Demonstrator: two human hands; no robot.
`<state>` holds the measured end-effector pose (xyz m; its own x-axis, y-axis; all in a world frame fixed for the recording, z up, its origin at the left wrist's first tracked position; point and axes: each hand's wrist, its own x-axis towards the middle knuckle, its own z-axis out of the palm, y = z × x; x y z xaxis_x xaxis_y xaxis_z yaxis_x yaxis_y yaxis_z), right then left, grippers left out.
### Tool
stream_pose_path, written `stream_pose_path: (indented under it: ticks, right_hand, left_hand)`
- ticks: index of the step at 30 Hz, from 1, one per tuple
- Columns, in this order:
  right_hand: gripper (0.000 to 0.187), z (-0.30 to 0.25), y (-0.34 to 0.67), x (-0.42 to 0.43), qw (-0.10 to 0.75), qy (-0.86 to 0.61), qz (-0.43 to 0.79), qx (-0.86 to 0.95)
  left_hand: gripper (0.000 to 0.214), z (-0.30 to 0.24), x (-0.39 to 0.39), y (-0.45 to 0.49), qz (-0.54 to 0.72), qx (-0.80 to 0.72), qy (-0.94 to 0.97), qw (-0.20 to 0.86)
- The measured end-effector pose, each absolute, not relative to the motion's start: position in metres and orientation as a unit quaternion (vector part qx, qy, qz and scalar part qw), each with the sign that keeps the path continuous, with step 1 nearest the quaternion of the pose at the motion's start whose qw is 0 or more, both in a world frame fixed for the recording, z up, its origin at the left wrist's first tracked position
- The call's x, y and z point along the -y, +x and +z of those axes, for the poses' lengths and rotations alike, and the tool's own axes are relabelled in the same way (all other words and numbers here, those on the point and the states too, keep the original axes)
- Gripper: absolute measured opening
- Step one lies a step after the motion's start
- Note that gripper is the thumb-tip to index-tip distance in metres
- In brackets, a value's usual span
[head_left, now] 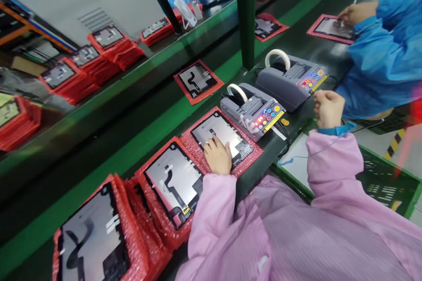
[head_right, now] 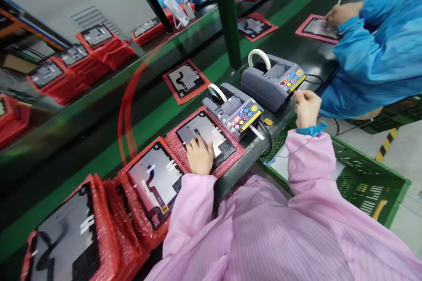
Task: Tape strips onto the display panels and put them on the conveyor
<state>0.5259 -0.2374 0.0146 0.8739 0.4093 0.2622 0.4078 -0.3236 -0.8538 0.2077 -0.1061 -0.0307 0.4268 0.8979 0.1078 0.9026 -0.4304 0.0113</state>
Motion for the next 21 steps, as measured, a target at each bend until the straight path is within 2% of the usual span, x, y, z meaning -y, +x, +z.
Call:
stream_pose_path:
  ticks: [4,6,9,11,16,21]
  right_hand:
    - [0.032,0.059,0.442,0.256,0.592,-0.77,-0.194,0.137]
    - [0.026,0.081,0.384,0.254,0.622,-0.753,-0.11,0.184]
    - [0.023,0.083,0.32,0.215,0.541,-0.728,0.148,0.394]
    - [0.024,0.061,0.301,0.165,0.48,-0.689,0.243,0.485]
    - [0.02,-0.014,0.305,0.058,0.314,-0.755,0.261,0.513]
    - [0.021,-0.026,0.306,0.047,0.215,-0.775,0.241,0.543]
  left_hand:
    - [0.058,-0.033,0.106,0.207,-0.043,0.542,-0.839,0.016]
    - [0.059,-0.034,0.106,0.207,-0.042,0.548,-0.835,0.008]
    - [0.06,-0.035,0.105,0.208,-0.046,0.563,-0.825,-0.008]
    - [0.058,-0.036,0.104,0.208,-0.051,0.57,-0.82,-0.021]
    - [0.059,-0.036,0.103,0.207,-0.062,0.571,-0.817,-0.05]
    - [0.06,-0.034,0.101,0.205,-0.066,0.575,-0.812,-0.077]
